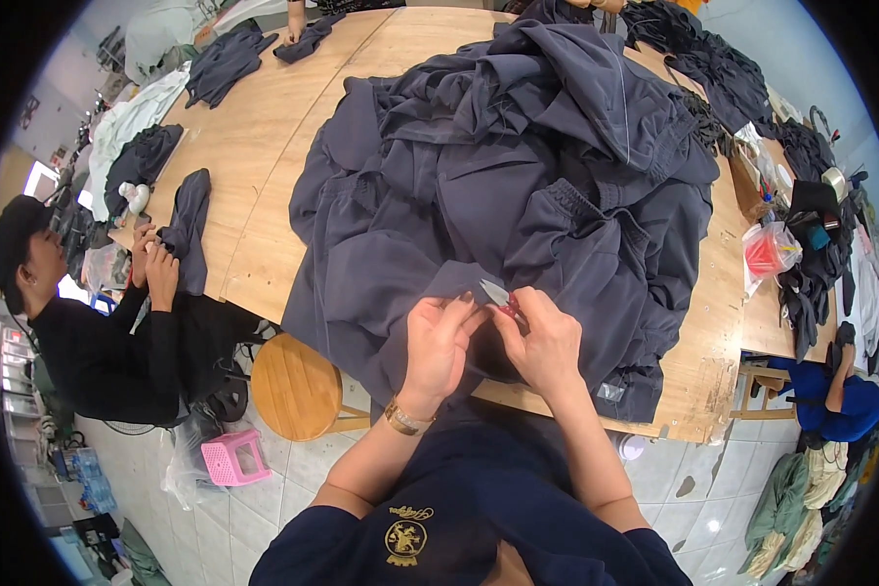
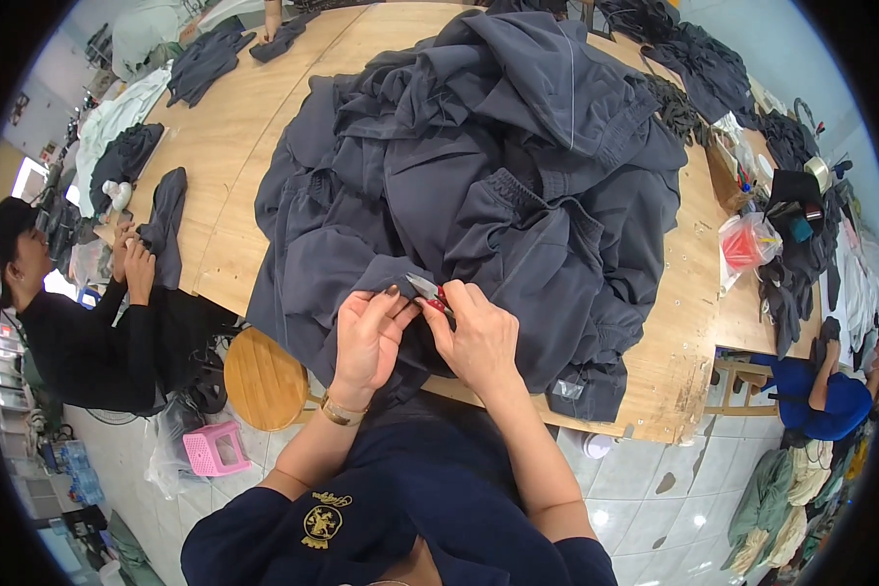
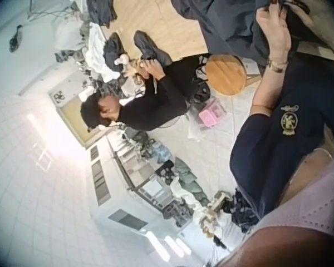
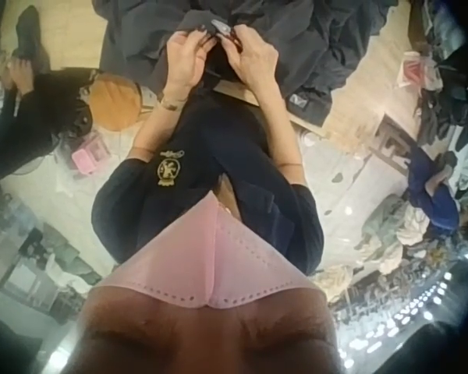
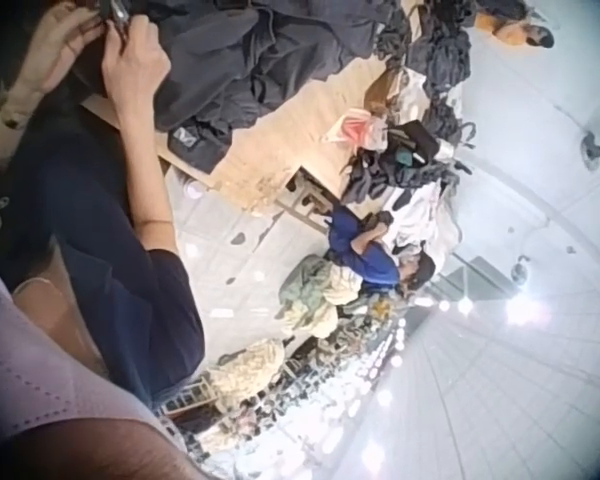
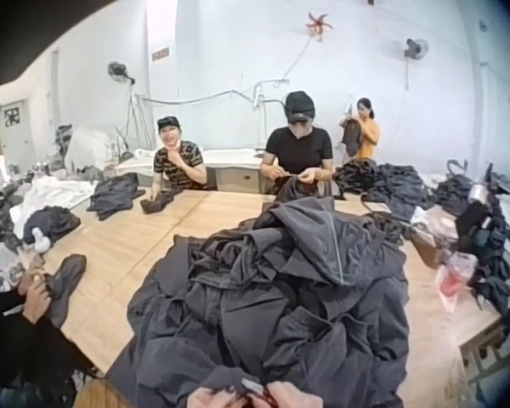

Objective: The recorder and other workers are at a large table sorting through a pile of fabric garments and using small snipping tools to trim loose threads.

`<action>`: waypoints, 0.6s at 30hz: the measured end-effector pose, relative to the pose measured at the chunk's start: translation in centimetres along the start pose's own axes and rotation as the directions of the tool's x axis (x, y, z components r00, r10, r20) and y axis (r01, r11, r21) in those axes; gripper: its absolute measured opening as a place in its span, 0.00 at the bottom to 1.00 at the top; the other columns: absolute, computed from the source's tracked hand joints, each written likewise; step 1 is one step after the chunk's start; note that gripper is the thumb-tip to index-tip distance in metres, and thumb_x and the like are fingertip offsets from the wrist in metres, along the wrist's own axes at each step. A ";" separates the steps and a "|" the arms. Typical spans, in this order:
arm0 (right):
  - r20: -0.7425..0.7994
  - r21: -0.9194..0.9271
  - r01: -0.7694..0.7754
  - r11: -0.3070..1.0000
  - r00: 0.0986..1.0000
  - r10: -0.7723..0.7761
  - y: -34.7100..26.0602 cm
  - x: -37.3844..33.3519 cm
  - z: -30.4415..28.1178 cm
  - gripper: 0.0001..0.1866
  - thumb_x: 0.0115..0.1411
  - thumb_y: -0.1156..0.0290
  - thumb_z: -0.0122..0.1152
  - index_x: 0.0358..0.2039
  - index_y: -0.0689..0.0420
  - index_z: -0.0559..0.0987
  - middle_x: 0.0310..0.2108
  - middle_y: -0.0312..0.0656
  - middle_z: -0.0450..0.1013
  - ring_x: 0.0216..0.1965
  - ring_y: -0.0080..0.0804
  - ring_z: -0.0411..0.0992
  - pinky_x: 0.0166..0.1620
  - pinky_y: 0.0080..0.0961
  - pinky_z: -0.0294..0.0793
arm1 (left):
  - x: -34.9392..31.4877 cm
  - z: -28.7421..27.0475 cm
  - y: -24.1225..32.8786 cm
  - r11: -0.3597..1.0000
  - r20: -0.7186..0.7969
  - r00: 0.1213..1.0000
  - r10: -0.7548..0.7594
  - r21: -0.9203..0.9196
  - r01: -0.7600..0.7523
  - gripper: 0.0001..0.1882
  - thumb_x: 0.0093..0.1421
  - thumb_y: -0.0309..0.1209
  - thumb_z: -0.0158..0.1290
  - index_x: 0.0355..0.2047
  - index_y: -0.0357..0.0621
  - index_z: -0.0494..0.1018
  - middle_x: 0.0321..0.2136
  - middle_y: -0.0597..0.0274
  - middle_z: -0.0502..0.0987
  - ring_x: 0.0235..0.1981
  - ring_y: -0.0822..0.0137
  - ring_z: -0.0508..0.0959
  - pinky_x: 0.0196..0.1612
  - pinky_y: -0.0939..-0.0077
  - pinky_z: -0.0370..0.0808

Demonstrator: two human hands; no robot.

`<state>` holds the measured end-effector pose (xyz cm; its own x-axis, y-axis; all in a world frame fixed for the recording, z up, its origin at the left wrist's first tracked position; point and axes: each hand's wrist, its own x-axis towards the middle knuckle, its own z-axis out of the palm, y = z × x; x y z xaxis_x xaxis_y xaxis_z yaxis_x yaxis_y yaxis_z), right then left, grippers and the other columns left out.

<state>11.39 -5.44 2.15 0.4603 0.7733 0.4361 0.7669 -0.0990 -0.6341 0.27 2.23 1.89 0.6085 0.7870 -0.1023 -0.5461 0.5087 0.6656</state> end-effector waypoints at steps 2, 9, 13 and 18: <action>-0.007 -0.008 0.012 1.000 1.000 -0.012 0.0 0.1 -0.1 0.11 0.52 0.65 0.63 0.24 0.56 0.70 0.21 0.40 0.69 0.18 0.40 0.69 0.20 0.31 0.66 | -0.1 0.1 -0.1 1.000 0.010 1.000 0.005 0.011 -0.005 0.09 0.61 0.21 0.44 0.39 0.32 0.71 0.38 0.55 0.76 0.40 0.66 0.76 0.49 0.70 0.72; 0.034 0.122 -0.100 0.987 0.995 0.096 -0.3 0.0 -0.9 0.12 0.53 0.65 0.62 0.25 0.58 0.71 0.20 0.41 0.69 0.18 0.40 0.69 0.21 0.31 0.65 | 0.0 -0.2 0.0 1.000 0.023 0.999 0.022 0.012 -0.022 0.09 0.62 0.21 0.45 0.40 0.32 0.72 0.39 0.56 0.76 0.40 0.66 0.76 0.49 0.70 0.72; 0.105 0.128 -0.101 0.987 0.991 0.088 -0.2 -0.1 -1.1 0.13 0.53 0.64 0.62 0.25 0.59 0.71 0.19 0.41 0.69 0.18 0.39 0.69 0.21 0.30 0.65 | 0.1 -0.2 0.0 1.000 0.030 0.999 0.028 0.012 -0.028 0.09 0.62 0.22 0.45 0.39 0.31 0.72 0.38 0.56 0.76 0.40 0.67 0.76 0.49 0.71 0.72; 0.115 0.116 -0.084 0.990 0.991 0.071 -0.2 0.1 -0.9 0.13 0.52 0.63 0.62 0.25 0.58 0.71 0.19 0.40 0.69 0.18 0.38 0.69 0.21 0.29 0.65 | 0.1 0.0 -0.1 0.991 0.022 0.996 0.087 0.097 -0.089 0.08 0.61 0.21 0.46 0.37 0.30 0.73 0.35 0.56 0.77 0.36 0.68 0.77 0.46 0.74 0.73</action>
<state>11.65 -5.95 2.92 0.4591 0.8311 0.3139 0.6687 -0.0906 -0.7380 0.38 2.23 1.76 0.5709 0.8205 -0.0279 -0.5395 0.4006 0.7406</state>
